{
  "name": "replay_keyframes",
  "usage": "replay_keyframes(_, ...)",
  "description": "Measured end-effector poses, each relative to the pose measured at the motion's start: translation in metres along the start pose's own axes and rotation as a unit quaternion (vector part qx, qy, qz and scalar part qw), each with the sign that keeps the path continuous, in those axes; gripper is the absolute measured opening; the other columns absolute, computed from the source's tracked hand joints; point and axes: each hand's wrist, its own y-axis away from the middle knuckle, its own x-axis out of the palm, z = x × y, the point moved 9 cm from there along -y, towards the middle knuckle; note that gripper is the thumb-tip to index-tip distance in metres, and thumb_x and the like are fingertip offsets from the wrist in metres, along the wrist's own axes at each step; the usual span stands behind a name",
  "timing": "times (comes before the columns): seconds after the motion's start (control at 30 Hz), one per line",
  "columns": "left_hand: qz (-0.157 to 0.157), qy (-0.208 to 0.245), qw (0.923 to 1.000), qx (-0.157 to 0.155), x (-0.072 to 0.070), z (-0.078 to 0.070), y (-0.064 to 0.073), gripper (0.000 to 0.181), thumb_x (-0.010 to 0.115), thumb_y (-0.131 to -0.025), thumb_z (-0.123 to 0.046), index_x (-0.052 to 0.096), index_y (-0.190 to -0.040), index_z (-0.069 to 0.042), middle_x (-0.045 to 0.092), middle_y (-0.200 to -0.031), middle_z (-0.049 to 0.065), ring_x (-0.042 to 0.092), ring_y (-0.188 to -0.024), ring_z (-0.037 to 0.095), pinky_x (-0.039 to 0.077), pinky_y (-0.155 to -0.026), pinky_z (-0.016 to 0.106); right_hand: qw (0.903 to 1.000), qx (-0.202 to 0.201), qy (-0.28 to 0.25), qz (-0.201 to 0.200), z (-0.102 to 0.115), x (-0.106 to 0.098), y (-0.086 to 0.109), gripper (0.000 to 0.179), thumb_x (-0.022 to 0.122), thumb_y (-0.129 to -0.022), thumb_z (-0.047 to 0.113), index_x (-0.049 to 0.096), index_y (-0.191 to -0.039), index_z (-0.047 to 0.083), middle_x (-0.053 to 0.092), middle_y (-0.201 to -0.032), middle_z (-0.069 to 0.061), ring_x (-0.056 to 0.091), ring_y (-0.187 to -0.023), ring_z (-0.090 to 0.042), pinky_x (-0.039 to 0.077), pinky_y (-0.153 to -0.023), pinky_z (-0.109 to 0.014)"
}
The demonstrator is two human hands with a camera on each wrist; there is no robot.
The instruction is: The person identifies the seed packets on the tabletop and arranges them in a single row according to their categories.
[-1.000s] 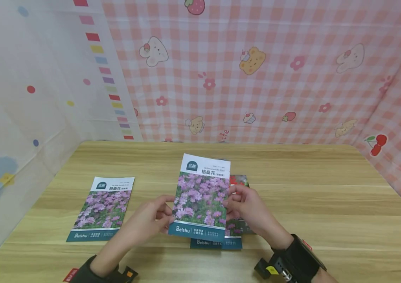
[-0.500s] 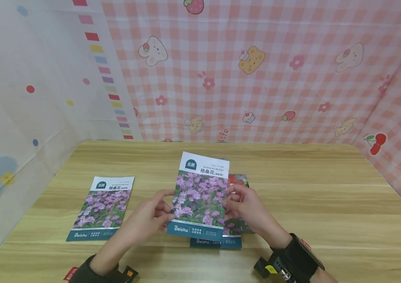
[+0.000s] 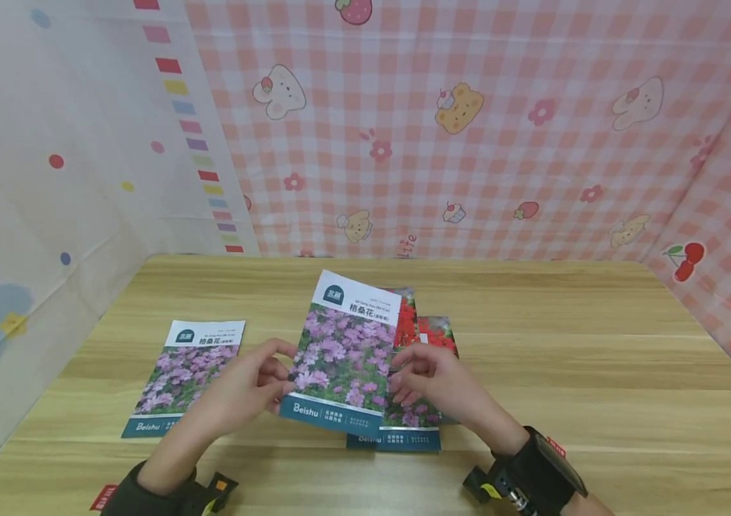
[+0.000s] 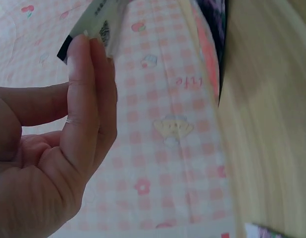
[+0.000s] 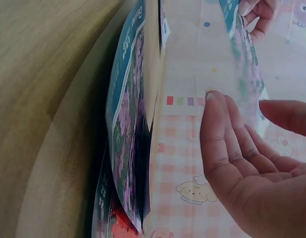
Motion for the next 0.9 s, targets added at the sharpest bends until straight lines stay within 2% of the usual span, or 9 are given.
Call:
replay_keyframes(0.17,-0.017,-0.038,0.9986,-0.032,-0.012,0.008,0.003,0.035,0.055,-0.085,0.001,0.047,-0.119,0.0,0.056,-0.086,0.01,0.056,-0.062,0.015,0.056,-0.057,0.035,0.9979,-0.019,0.06,0.017,0.002,0.008,0.001,0.021,0.057,-0.085,0.005,0.057,-0.102,-0.006,0.065,-0.086,-0.022,0.062,-0.071,-0.029,0.056,-0.064,-0.044)
replay_keyframes(0.3,-0.021,-0.058,0.9969,-0.048,-0.02,0.013,0.004,0.034,0.054,-0.085,0.003,0.046,-0.118,0.002,0.054,-0.083,0.01,0.055,-0.06,0.015,0.055,-0.056,0.035,0.9905,-0.043,0.127,0.03,0.005,0.015,0.002,0.021,0.06,-0.085,0.013,0.06,-0.101,0.0,0.065,-0.086,-0.011,0.06,-0.074,-0.018,0.055,-0.066,-0.035)
replay_keyframes(0.4,-0.024,-0.074,0.9955,-0.053,-0.025,0.018,0.004,0.033,0.053,-0.085,0.005,0.046,-0.117,0.003,0.053,-0.08,0.009,0.054,-0.057,0.016,0.055,-0.054,0.035,0.9817,-0.067,0.172,0.047,0.009,0.023,0.004,0.02,0.06,-0.085,0.012,0.061,-0.102,0.002,0.064,-0.089,-0.006,0.058,-0.079,-0.013,0.054,-0.07,-0.033)
replay_keyframes(0.5,-0.029,-0.1,0.9925,-0.064,-0.029,0.024,0.005,0.032,0.053,-0.084,0.005,0.046,-0.115,0.004,0.053,-0.078,0.009,0.054,-0.056,0.015,0.055,-0.054,0.035,0.9754,-0.079,0.194,0.068,0.009,0.032,0.005,0.02,0.059,-0.085,0.011,0.061,-0.103,0.002,0.064,-0.091,-0.005,0.057,-0.082,-0.012,0.054,-0.072,-0.032)
replay_keyframes(0.67,-0.033,-0.149,0.9844,-0.088,-0.035,0.032,0.006,0.031,0.053,-0.082,0.007,0.047,-0.112,0.005,0.055,-0.074,0.008,0.054,-0.053,0.014,0.054,-0.053,0.033,0.9659,-0.08,0.226,0.098,0.006,0.047,0.007,0.023,0.06,-0.085,0.014,0.061,-0.105,0.003,0.065,-0.094,-0.005,0.058,-0.085,-0.009,0.054,-0.074,-0.029)
replay_keyframes(0.9,-0.016,-0.204,0.9736,-0.101,-0.034,0.044,0.005,0.032,0.055,-0.081,0.006,0.046,-0.111,0.012,0.052,-0.068,0.007,0.052,-0.05,0.016,0.046,-0.05,0.031,0.9409,-0.094,0.304,0.117,0.007,0.064,0.01,0.028,0.061,-0.085,0.018,0.06,-0.11,0.005,0.065,-0.104,-0.005,0.056,-0.097,-0.01,0.05,-0.085,-0.033)
